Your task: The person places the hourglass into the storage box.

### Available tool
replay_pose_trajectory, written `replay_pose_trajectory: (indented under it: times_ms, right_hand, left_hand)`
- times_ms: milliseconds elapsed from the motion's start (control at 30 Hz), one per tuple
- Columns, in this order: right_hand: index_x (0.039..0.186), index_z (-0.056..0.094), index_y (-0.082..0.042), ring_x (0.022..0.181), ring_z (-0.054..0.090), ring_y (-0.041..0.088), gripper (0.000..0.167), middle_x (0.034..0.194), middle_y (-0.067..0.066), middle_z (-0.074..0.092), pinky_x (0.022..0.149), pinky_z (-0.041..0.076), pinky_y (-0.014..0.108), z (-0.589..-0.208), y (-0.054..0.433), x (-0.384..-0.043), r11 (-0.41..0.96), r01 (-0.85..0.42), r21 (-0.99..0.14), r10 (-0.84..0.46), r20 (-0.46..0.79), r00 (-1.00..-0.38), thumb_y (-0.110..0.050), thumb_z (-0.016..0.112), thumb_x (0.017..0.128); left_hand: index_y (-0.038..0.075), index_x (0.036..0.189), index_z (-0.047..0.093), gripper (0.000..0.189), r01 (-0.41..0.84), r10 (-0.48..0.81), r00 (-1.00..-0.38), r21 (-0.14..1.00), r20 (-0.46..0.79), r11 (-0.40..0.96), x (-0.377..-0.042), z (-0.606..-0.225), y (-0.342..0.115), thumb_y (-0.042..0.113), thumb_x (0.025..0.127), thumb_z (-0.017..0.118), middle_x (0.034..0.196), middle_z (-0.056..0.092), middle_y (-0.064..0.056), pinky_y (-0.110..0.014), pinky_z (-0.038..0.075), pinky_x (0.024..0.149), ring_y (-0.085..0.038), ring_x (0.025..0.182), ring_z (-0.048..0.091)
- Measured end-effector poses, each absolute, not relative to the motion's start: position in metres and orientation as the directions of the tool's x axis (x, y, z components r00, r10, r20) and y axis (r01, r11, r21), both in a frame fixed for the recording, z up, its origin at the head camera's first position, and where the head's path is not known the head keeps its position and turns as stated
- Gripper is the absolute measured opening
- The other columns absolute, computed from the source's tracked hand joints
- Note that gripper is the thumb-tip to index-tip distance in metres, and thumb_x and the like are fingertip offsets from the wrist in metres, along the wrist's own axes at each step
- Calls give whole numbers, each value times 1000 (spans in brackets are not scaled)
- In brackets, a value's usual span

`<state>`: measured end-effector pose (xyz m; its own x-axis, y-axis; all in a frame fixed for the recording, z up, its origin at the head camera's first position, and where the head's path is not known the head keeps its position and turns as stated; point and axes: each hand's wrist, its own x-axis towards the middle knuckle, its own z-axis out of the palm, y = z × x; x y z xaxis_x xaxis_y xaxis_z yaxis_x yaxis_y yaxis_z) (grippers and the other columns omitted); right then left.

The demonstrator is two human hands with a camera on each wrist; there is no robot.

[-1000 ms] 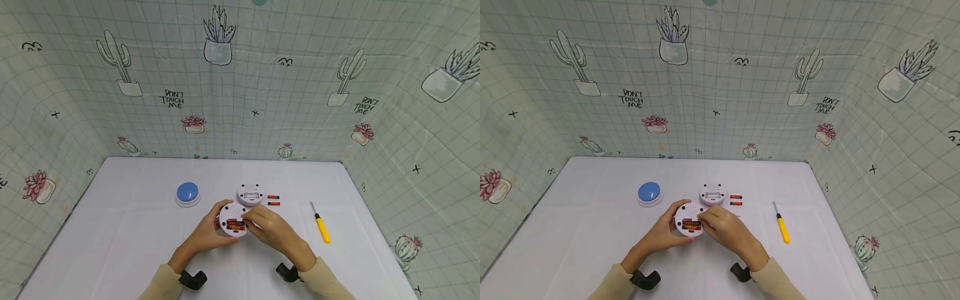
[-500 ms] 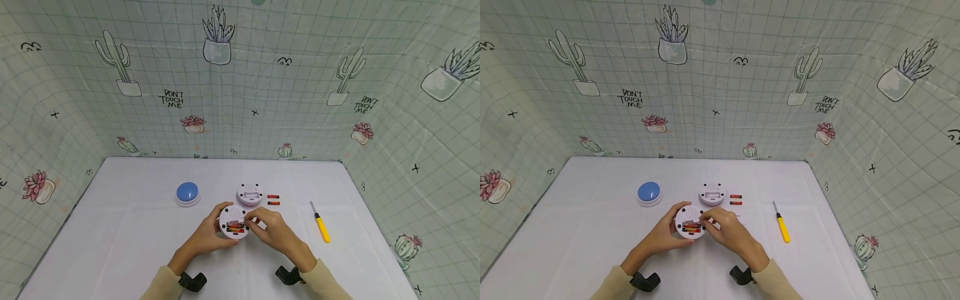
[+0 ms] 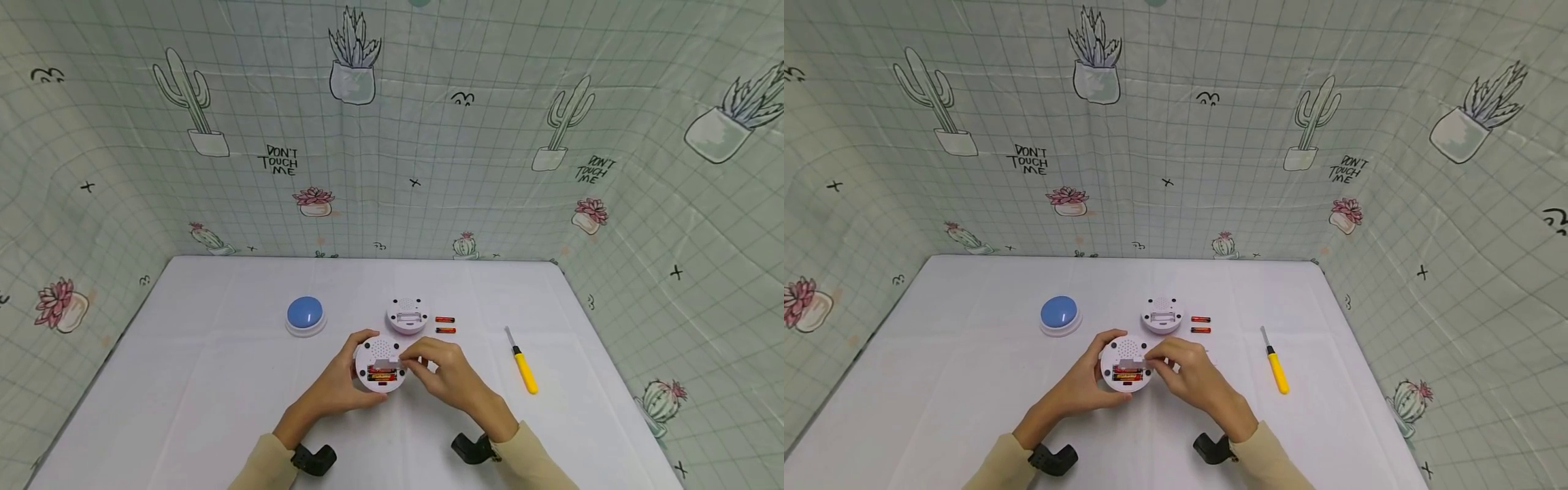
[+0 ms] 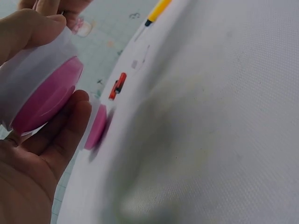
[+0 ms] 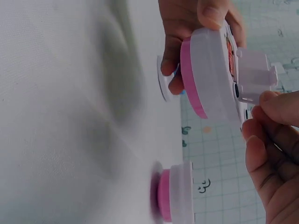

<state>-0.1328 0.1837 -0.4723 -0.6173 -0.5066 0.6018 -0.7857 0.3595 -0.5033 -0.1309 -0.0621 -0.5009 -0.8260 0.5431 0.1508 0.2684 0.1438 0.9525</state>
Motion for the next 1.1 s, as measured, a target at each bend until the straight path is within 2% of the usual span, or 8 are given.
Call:
replay_pose_trajectory:
  times_ms: [200, 400, 500, 633, 800, 967, 1100]
  right_hand:
    - [100, 76, -7, 73, 61, 7, 14, 90, 3, 76, 67, 51, 14, -469, 188, -134, 366, -781, -506, -506, 596, -623, 2, 74, 90]
    - [99, 76, -6, 73, 63, 8, 20, 89, 3, 75, 68, 51, 14, -466, 201, -138, 392, -777, -493, -479, 612, -630, 8, 77, 85]
    - [98, 76, -6, 73, 65, 9, 21, 90, 3, 75, 69, 53, 14, -467, 212, -141, 420, -759, -497, -457, 607, -650, 10, 77, 83]
    - [96, 77, -6, 73, 67, 9, 21, 93, 4, 77, 69, 55, 16, -473, 229, -144, 472, -708, -526, -420, 572, -705, 10, 78, 83]
    - [93, 78, -7, 71, 62, 3, 16, 90, 3, 77, 65, 55, 20, -481, 253, -149, 564, -610, -557, -372, 489, -789, 6, 78, 85]
    - [93, 78, -8, 73, 62, 1, 7, 87, 5, 76, 65, 55, 23, -491, 275, -152, 637, -502, -585, -333, 378, -864, -2, 75, 91]
    - [95, 77, -6, 73, 61, 2, 7, 87, 3, 75, 66, 54, 24, -497, 288, -154, 679, -423, -600, -320, 276, -906, 0, 74, 91]
  left_hand:
    - [10, 158, 26, 107, 252, 515, -847, 952, 130, 173, -130, -499, -65, 12, 74, 92, 151, 45, -13, -24, 55, 94, -27, 124, 59]
    - [15, 156, 36, 103, 243, 466, -879, 937, 102, 253, -130, -497, -69, 14, 71, 95, 147, 51, -6, -23, 53, 96, -23, 123, 57]
    - [17, 154, 40, 103, 251, 444, -891, 920, 97, 301, -131, -497, -70, 16, 68, 97, 146, 54, -3, -28, 52, 96, -20, 122, 55]
    - [18, 152, 42, 102, 246, 424, -901, 908, 87, 338, -131, -496, -71, 17, 66, 98, 147, 54, -3, -34, 52, 98, -19, 123, 54]
    - [19, 152, 42, 103, 237, 417, -906, 908, 78, 346, -132, -495, -73, 17, 66, 98, 150, 52, -3, -36, 52, 100, -19, 126, 53]
    - [19, 153, 42, 104, 235, 411, -909, 907, 76, 351, -132, -494, -74, 17, 66, 99, 151, 52, -3, -36, 52, 99, -20, 127, 53]
    - [19, 153, 42, 104, 234, 410, -909, 906, 75, 353, -132, -493, -75, 17, 65, 99, 151, 51, -4, -40, 52, 101, -20, 128, 53]
